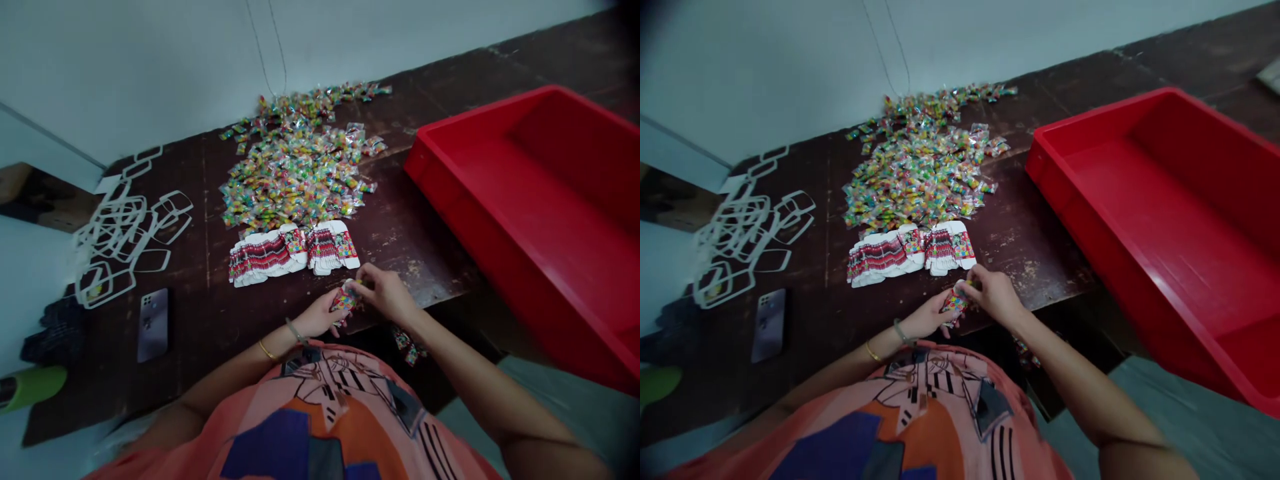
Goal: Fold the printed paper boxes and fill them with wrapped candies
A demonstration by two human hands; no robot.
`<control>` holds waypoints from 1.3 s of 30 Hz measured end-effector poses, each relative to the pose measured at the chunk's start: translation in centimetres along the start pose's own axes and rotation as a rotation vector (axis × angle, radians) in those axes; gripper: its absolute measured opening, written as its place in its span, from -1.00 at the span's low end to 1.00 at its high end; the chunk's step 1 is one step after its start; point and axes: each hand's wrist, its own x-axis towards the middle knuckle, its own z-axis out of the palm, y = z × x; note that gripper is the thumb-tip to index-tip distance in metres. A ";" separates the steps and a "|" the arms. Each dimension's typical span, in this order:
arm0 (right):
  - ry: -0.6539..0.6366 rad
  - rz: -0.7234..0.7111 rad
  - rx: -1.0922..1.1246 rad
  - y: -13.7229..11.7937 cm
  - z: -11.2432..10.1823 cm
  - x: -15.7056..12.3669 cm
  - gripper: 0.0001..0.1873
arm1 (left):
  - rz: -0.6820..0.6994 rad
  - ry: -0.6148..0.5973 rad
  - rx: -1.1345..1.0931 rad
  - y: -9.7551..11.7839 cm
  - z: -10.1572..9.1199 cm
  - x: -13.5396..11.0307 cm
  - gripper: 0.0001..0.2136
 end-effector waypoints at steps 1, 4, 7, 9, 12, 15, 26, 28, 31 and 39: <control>0.058 0.026 -0.082 0.1 -0.2 0.5 -0.72 | 0.012 -0.006 -0.005 0.0 0.4 0.0 -0.47; 0.117 -0.006 -0.185 0.3 0.2 1.1 -0.69 | 0.033 -0.006 -0.054 0.4 0.8 -0.2 -0.48; 0.090 -0.161 -0.154 0.0 1.7 0.4 -0.70 | 0.045 0.059 -0.083 0.6 0.5 -0.3 -0.46; 0.142 -0.185 -0.069 -0.3 2.3 -0.3 -0.70 | 0.043 0.094 -0.087 0.6 0.1 -0.5 -0.44; 0.203 -0.152 0.038 -0.5 2.4 -1.1 -0.69 | 0.018 0.141 -0.115 0.6 -0.5 -0.9 -0.47; 0.135 -0.157 0.114 -0.5 2.0 -1.6 -0.75 | -0.039 0.152 -0.149 0.6 -0.8 -1.1 -0.38; -0.189 0.219 0.794 -0.3 2.5 -0.7 -0.81 | 0.045 0.017 0.046 2.2 -1.8 -0.4 -0.69; -0.115 -0.021 0.560 -1.0 1.8 -0.5 -0.76 | 0.040 0.053 -0.005 2.5 -2.0 -0.2 -0.67; -0.100 -0.213 0.381 -1.9 0.8 -0.2 -0.68 | 0.012 0.060 -0.138 2.6 -2.1 0.0 -0.62; -0.047 -0.002 0.571 -1.1 0.6 0.5 -0.79 | 0.116 -0.089 -0.129 1.6 -2.1 -0.6 -0.55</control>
